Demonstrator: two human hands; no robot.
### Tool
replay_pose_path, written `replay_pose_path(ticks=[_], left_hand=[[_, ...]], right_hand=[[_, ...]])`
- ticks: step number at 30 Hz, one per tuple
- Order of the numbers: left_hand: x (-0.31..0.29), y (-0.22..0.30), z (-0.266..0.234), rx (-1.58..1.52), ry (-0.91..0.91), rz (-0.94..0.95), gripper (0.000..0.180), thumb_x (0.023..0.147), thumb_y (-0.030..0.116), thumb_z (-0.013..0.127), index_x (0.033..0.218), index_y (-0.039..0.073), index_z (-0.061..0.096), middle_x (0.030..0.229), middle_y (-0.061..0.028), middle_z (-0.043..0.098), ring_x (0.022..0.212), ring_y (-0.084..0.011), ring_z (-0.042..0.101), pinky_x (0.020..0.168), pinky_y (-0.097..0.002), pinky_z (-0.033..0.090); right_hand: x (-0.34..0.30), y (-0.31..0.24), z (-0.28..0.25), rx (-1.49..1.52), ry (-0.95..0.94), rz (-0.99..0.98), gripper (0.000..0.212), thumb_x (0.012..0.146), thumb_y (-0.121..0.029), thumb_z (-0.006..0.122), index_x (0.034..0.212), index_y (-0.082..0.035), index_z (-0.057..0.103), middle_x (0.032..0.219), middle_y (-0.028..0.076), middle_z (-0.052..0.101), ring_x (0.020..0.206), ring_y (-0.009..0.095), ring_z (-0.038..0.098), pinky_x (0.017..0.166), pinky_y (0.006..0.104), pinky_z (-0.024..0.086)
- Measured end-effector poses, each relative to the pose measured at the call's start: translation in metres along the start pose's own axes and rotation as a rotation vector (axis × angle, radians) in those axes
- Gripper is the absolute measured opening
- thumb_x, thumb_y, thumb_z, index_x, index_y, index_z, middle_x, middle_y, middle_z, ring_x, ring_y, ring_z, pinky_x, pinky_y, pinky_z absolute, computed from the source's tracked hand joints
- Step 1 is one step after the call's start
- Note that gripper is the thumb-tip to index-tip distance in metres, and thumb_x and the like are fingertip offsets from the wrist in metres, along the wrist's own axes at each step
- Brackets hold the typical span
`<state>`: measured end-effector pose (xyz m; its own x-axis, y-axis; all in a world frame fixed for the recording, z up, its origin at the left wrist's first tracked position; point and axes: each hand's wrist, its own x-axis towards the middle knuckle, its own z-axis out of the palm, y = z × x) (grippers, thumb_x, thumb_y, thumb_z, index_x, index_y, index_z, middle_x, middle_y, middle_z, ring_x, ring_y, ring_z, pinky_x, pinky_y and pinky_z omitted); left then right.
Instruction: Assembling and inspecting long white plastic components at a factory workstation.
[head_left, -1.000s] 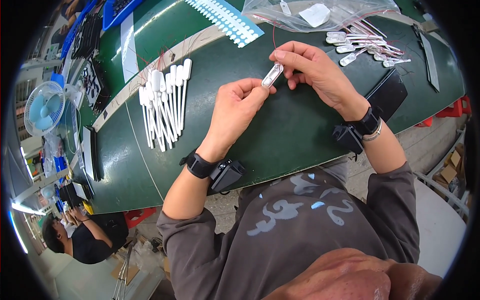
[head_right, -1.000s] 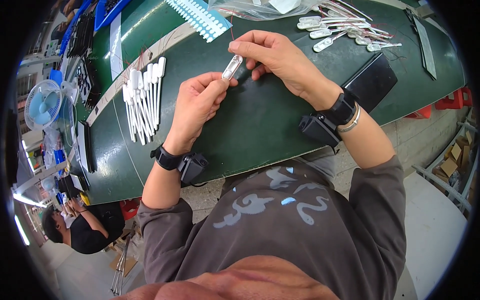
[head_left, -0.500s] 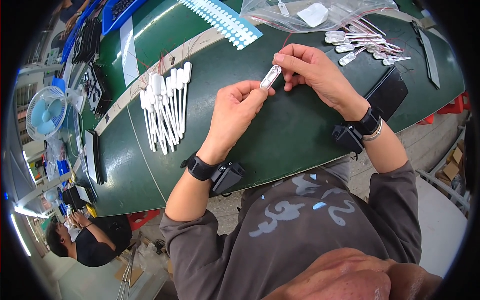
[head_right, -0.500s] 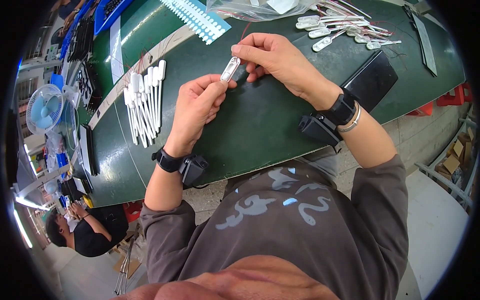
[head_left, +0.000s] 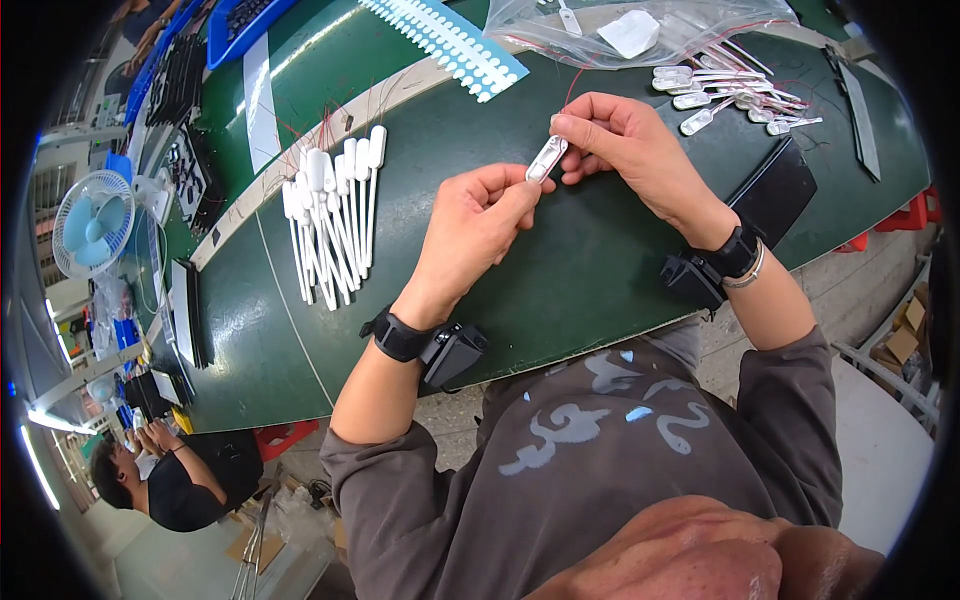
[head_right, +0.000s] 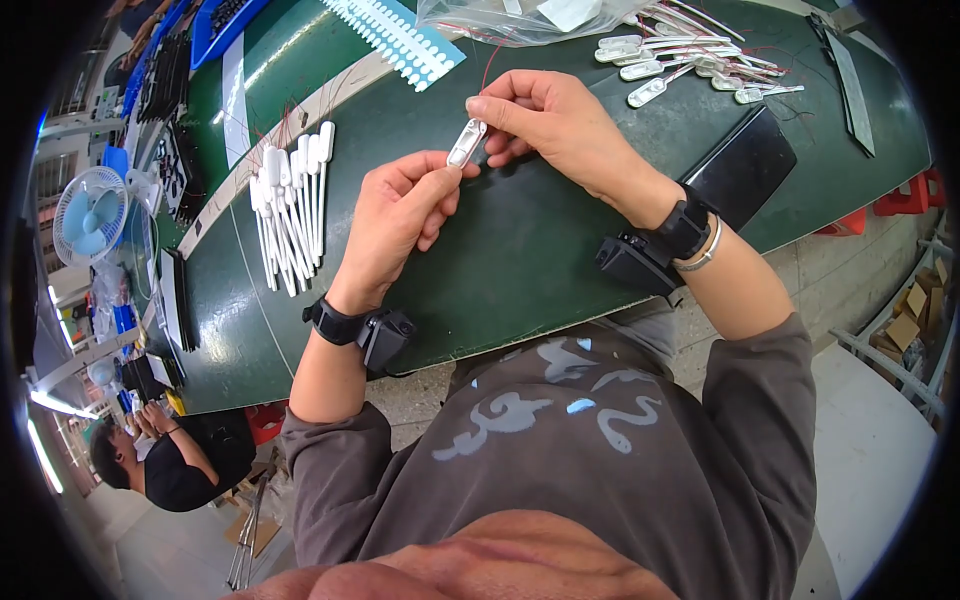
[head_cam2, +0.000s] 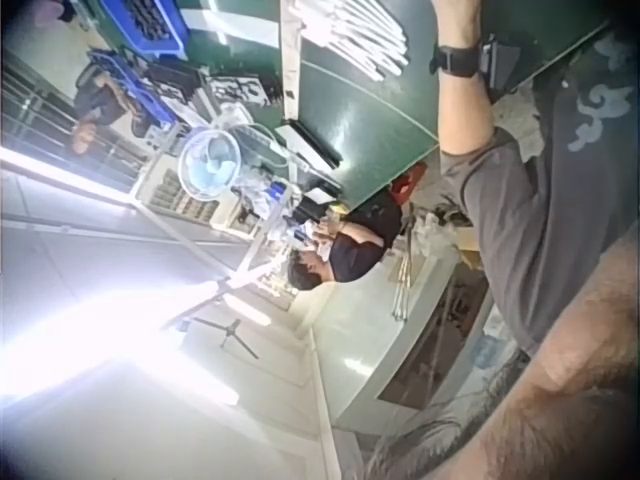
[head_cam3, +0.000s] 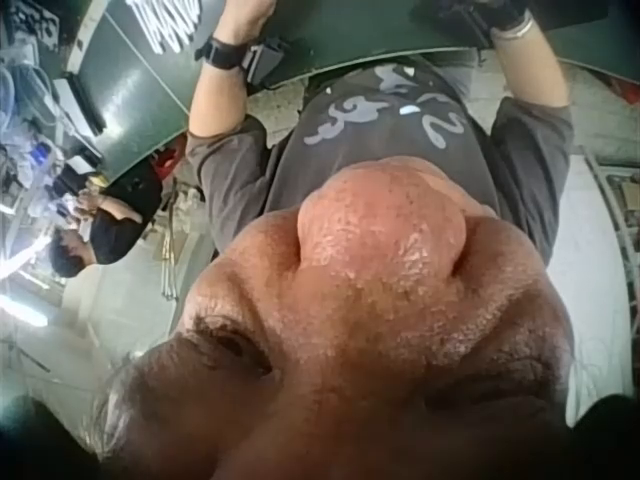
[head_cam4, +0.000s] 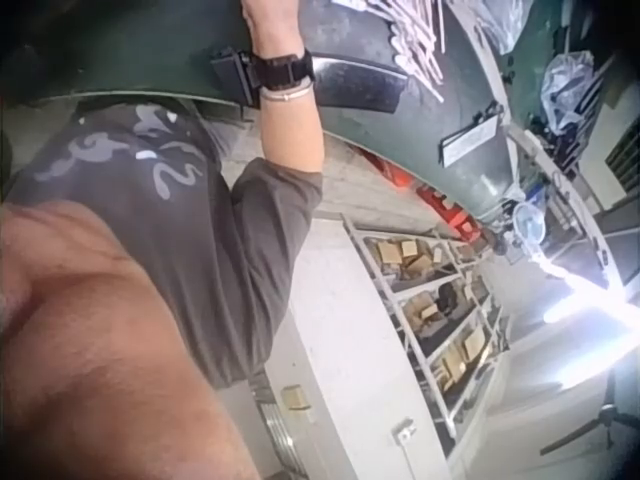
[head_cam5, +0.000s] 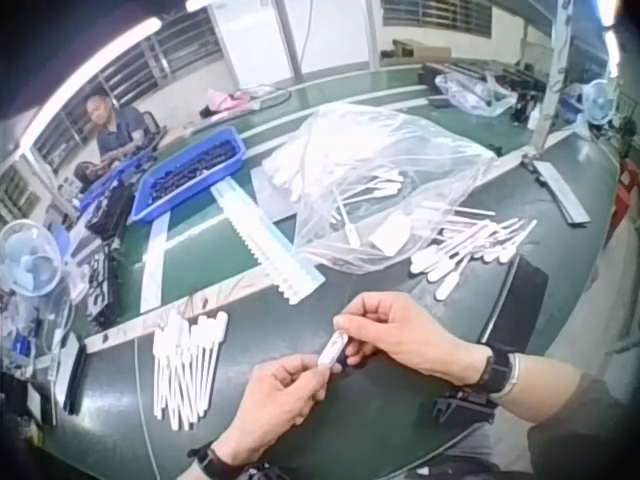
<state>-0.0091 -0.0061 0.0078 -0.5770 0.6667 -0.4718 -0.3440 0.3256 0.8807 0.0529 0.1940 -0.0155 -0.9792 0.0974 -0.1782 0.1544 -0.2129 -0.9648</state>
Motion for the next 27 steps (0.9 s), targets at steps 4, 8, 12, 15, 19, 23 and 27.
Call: replay_pose_path(ticks=[4,8,12,15,19,23,27], left_hand=[[0.001,-0.002,-0.003,0.009,-0.024,0.022,0.028,0.094,0.022,0.061,0.110,0.000,0.067,0.078,0.0011,0.064,0.062,-0.0036,0.054,0.058,-0.0196,0.046],[0.005,0.003,-0.012,0.043,0.076,0.198,0.031,0.094,0.022,0.061,0.116,0.000,0.065,0.088,-0.0030,0.067,0.066,-0.0070,0.059,0.063,-0.0210,0.049],[0.001,0.025,-0.033,0.167,0.210,0.305,0.028,0.096,0.019,0.059,0.114,-0.001,0.066,0.095,-0.0053,0.068,0.080,-0.0099,0.062,0.069,-0.0237,0.052],[0.009,0.054,-0.024,0.419,0.214,0.415,0.026,0.093,0.019,0.062,0.108,-0.001,0.068,0.086,-0.0069,0.069,0.075,-0.0114,0.063,0.067,-0.0260,0.051],[0.055,0.098,0.005,0.778,0.086,0.763,0.024,0.093,0.018,0.061,0.105,-0.001,0.069,0.088,-0.0067,0.071,0.079,-0.0105,0.065,0.071,-0.0231,0.051],[0.143,0.117,0.025,1.149,0.009,0.930,0.024,0.091,0.016,0.056,0.103,0.002,0.070,0.089,-0.0150,0.071,0.078,-0.0257,0.068,0.073,-0.0343,0.053],[0.225,0.122,0.031,1.531,0.075,1.104,0.024,0.089,0.017,0.053,0.099,0.004,0.070,0.094,-0.0199,0.069,0.085,-0.0403,0.064,0.078,-0.0445,0.051]], right_hand=[[-0.002,-0.005,0.003,0.010,-0.023,0.054,0.023,0.095,-0.027,0.063,0.095,-0.005,0.062,0.084,0.001,0.065,0.073,0.006,0.062,0.068,0.0199,0.054],[-0.002,-0.007,0.001,0.042,0.002,0.057,0.022,0.095,-0.027,0.063,0.095,-0.004,0.063,0.084,0.001,0.065,0.074,0.006,0.062,0.069,0.0202,0.054],[-0.001,-0.009,-0.003,0.051,0.032,0.063,0.022,0.095,-0.027,0.063,0.094,-0.004,0.062,0.083,0.001,0.065,0.074,0.006,0.062,0.069,0.0204,0.055],[0.000,-0.007,-0.004,0.083,0.007,0.074,0.022,0.094,-0.026,0.064,0.093,-0.004,0.062,0.083,0.001,0.065,0.073,0.007,0.063,0.068,0.0206,0.055],[-0.001,0.001,-0.006,0.112,-0.002,0.077,0.022,0.094,-0.025,0.065,0.091,-0.004,0.062,0.082,0.002,0.065,0.070,0.008,0.064,0.067,0.0206,0.055],[0.001,0.004,-0.006,0.130,0.006,0.089,0.021,0.093,-0.025,0.065,0.091,-0.004,0.061,0.080,0.003,0.066,0.068,0.009,0.065,0.066,0.0208,0.054],[-0.002,0.004,-0.005,0.130,-0.006,0.092,0.021,0.093,-0.025,0.065,0.091,-0.004,0.061,0.078,0.003,0.066,0.067,0.009,0.065,0.065,0.0207,0.055]])
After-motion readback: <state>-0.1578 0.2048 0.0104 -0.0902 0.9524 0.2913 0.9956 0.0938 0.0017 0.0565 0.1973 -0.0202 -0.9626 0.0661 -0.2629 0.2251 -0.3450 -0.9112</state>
